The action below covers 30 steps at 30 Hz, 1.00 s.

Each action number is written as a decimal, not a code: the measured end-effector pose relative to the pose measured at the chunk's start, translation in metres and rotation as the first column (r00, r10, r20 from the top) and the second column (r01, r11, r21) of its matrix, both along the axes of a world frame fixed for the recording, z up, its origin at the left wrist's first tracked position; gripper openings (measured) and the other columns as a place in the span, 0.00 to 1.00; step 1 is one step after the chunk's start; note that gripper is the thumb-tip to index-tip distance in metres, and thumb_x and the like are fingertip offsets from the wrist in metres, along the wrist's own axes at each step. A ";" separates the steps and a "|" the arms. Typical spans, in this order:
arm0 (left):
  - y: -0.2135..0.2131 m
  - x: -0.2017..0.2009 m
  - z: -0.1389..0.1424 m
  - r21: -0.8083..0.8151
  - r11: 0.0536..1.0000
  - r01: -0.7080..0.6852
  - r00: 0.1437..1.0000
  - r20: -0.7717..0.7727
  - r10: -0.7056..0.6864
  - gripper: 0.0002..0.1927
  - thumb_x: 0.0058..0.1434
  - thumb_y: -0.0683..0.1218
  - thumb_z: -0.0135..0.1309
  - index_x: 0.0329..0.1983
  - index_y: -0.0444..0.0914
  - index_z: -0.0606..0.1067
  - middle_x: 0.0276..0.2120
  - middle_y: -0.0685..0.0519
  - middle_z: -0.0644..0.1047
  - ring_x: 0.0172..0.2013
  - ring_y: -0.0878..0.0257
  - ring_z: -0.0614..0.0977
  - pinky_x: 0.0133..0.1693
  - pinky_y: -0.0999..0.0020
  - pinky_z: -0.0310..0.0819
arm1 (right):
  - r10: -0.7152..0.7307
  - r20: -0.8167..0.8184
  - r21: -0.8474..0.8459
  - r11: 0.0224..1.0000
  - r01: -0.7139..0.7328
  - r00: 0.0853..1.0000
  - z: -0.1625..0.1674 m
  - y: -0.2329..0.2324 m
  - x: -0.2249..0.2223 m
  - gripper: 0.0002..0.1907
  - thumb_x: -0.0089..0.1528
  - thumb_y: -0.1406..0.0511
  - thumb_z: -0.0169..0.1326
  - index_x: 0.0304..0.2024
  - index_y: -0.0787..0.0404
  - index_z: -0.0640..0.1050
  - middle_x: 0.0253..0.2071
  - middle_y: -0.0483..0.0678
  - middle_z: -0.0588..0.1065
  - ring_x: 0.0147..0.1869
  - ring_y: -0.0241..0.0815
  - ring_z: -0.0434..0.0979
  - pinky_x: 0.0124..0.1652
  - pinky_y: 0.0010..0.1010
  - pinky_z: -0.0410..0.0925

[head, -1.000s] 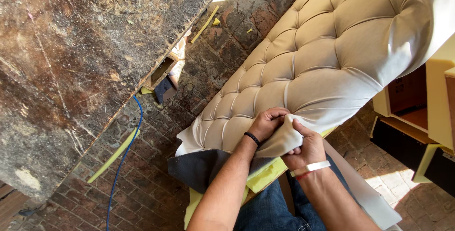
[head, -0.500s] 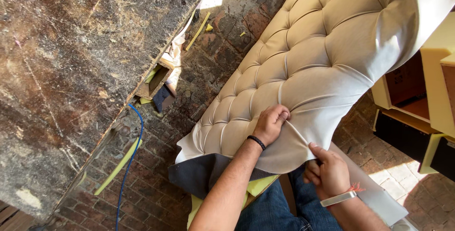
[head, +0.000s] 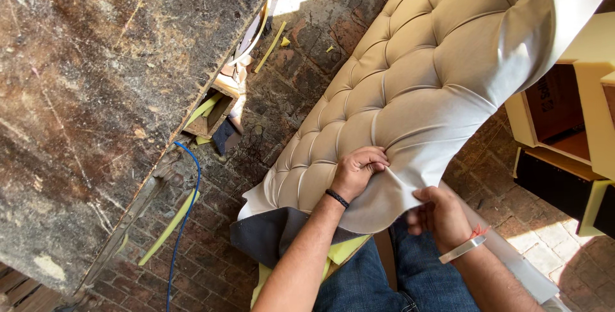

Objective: The person staples white fabric onto the edge of a tufted upholstered headboard panel using a pneumatic nail gun, pulling the fabric taut with one hand while driving staples along the wooden frame, and repositions the panel to staple different sections.

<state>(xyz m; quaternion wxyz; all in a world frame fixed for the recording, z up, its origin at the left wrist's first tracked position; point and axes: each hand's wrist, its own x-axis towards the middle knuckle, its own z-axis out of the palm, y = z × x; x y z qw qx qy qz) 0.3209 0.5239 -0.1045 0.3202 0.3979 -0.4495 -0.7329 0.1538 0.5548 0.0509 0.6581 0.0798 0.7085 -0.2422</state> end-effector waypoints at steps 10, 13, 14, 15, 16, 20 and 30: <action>-0.020 0.013 -0.029 0.126 0.977 0.170 0.939 -0.321 -0.122 0.16 0.77 0.51 0.46 0.37 0.36 0.69 0.34 0.58 0.70 0.39 0.69 0.69 0.47 0.75 0.65 | -0.046 -0.200 -0.212 0.977 0.002 0.979 -0.024 0.004 0.042 0.19 0.65 0.57 0.55 0.34 0.69 0.75 0.17 0.50 0.70 0.12 0.38 0.65 0.13 0.29 0.59; -0.022 0.015 -0.025 -0.012 0.989 0.148 0.975 -0.164 -0.149 0.16 0.76 0.51 0.47 0.36 0.36 0.69 0.32 0.57 0.70 0.38 0.66 0.71 0.46 0.73 0.68 | -0.098 -0.183 -0.361 0.932 0.025 0.978 -0.041 0.019 0.044 0.17 0.64 0.59 0.57 0.32 0.71 0.75 0.16 0.50 0.70 0.11 0.37 0.65 0.12 0.29 0.59; -0.025 0.016 -0.024 -0.080 0.987 0.140 0.986 -0.080 -0.146 0.15 0.76 0.50 0.47 0.35 0.36 0.69 0.32 0.56 0.71 0.37 0.65 0.73 0.45 0.72 0.68 | -0.083 -0.176 -0.391 0.920 0.007 0.981 -0.047 0.021 0.045 0.17 0.63 0.60 0.57 0.31 0.71 0.76 0.15 0.51 0.72 0.11 0.38 0.66 0.12 0.30 0.60; -0.028 0.016 -0.022 -0.106 0.985 0.136 0.990 -0.014 -0.138 0.15 0.76 0.50 0.48 0.36 0.36 0.70 0.33 0.55 0.72 0.37 0.64 0.74 0.45 0.72 0.70 | -0.063 -0.166 -0.382 0.924 -0.005 0.984 -0.049 0.022 0.044 0.16 0.61 0.61 0.56 0.31 0.70 0.76 0.15 0.51 0.72 0.10 0.39 0.66 0.11 0.31 0.60; -0.030 0.015 -0.017 -0.127 0.983 0.133 0.991 0.049 -0.127 0.14 0.76 0.49 0.49 0.36 0.36 0.70 0.33 0.55 0.73 0.38 0.63 0.75 0.45 0.71 0.71 | -0.042 -0.158 -0.369 0.929 -0.019 0.986 -0.050 0.020 0.041 0.15 0.60 0.61 0.56 0.30 0.69 0.76 0.15 0.51 0.72 0.09 0.39 0.65 0.11 0.31 0.61; -0.050 0.022 0.012 -0.009 0.999 -0.042 0.982 0.181 0.043 0.17 0.68 0.52 0.52 0.52 0.36 0.69 0.43 0.50 0.77 0.44 0.60 0.79 0.49 0.67 0.76 | -0.071 -0.125 -0.322 0.946 0.027 0.990 -0.040 0.007 0.042 0.13 0.61 0.61 0.55 0.28 0.66 0.74 0.13 0.46 0.65 0.10 0.39 0.62 0.12 0.33 0.59; 0.008 0.139 0.148 -0.232 0.936 0.263 0.707 0.707 -0.023 0.13 0.62 0.40 0.52 0.49 0.39 0.81 0.44 0.48 0.83 0.45 0.51 0.85 0.49 0.61 0.80 | -0.203 0.074 -0.158 0.964 0.212 0.976 -0.016 -0.023 0.059 0.17 0.66 0.56 0.52 0.28 0.60 0.72 0.14 0.41 0.58 0.16 0.39 0.59 0.21 0.32 0.59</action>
